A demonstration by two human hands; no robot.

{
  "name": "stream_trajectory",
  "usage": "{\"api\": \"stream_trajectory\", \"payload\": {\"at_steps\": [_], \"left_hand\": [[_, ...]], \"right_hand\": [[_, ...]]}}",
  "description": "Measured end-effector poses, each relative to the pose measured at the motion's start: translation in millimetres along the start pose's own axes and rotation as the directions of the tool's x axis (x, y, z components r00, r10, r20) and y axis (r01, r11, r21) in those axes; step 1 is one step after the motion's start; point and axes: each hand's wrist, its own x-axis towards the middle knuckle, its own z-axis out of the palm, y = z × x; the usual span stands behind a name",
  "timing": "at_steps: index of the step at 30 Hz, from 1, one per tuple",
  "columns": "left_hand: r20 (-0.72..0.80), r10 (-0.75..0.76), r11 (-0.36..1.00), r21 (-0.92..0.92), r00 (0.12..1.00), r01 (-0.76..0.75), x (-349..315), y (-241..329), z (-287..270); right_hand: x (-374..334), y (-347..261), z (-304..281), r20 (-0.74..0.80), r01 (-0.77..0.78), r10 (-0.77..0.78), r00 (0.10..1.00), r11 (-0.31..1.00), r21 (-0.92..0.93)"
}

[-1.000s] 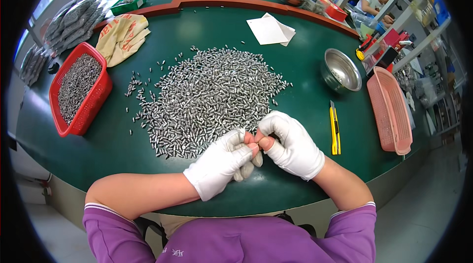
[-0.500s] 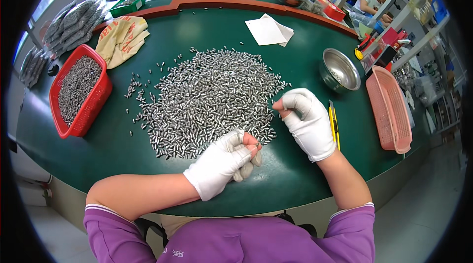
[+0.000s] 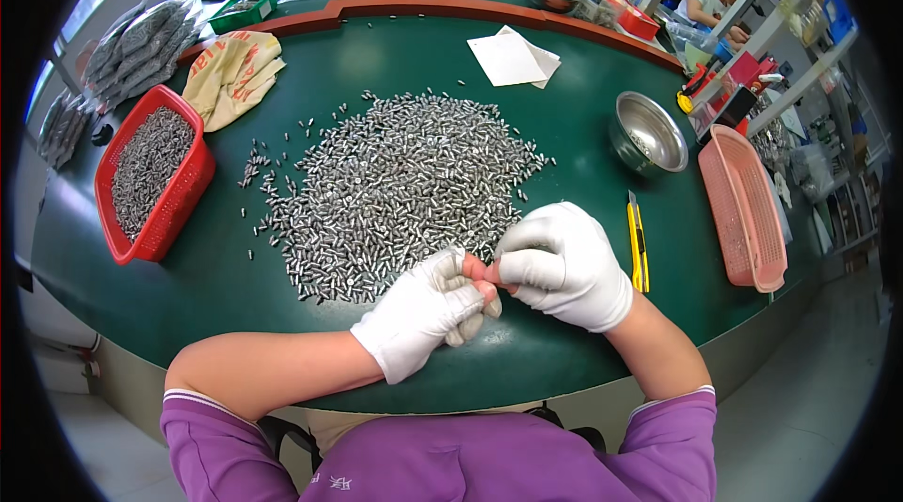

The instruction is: Inspecting and trimming small metal components on a workbench using a utility knife.

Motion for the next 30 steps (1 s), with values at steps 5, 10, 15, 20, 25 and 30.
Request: {"api": "stream_trajectory", "payload": {"at_steps": [5,10,15,20,25,30], "left_hand": [[-0.009,-0.005,1.0,0.018,1.0,0.005,1,-1,-2],[-0.033,-0.015,1.0,0.016,0.999,0.016,0,0,1],[-0.026,-0.009,1.0,0.025,1.0,0.01,1,-1,2],[-0.024,0.013,1.0,0.023,1.0,-0.013,0,-3,-1],[-0.008,0.018,1.0,0.025,1.0,-0.018,1,-3,-1],[0.006,0.041,0.999,0.008,0.999,-0.041,0,-3,-3]], "right_hand": [[1,-8,3,0.002,0.041,-0.042,0.999,0.987,-0.158],[-5,-1,7,-0.132,-0.201,0.178,0.975,0.961,-0.191],[-11,23,-5,-0.374,-0.431,0.328,0.868,0.871,-0.236],[-14,25,-12,-0.362,-0.539,0.457,0.812,0.825,-0.168],[-14,27,-12,-0.316,-0.55,0.474,0.822,0.806,-0.22],[-17,24,-18,-0.082,-0.542,0.538,0.839,0.812,-0.216]]}}
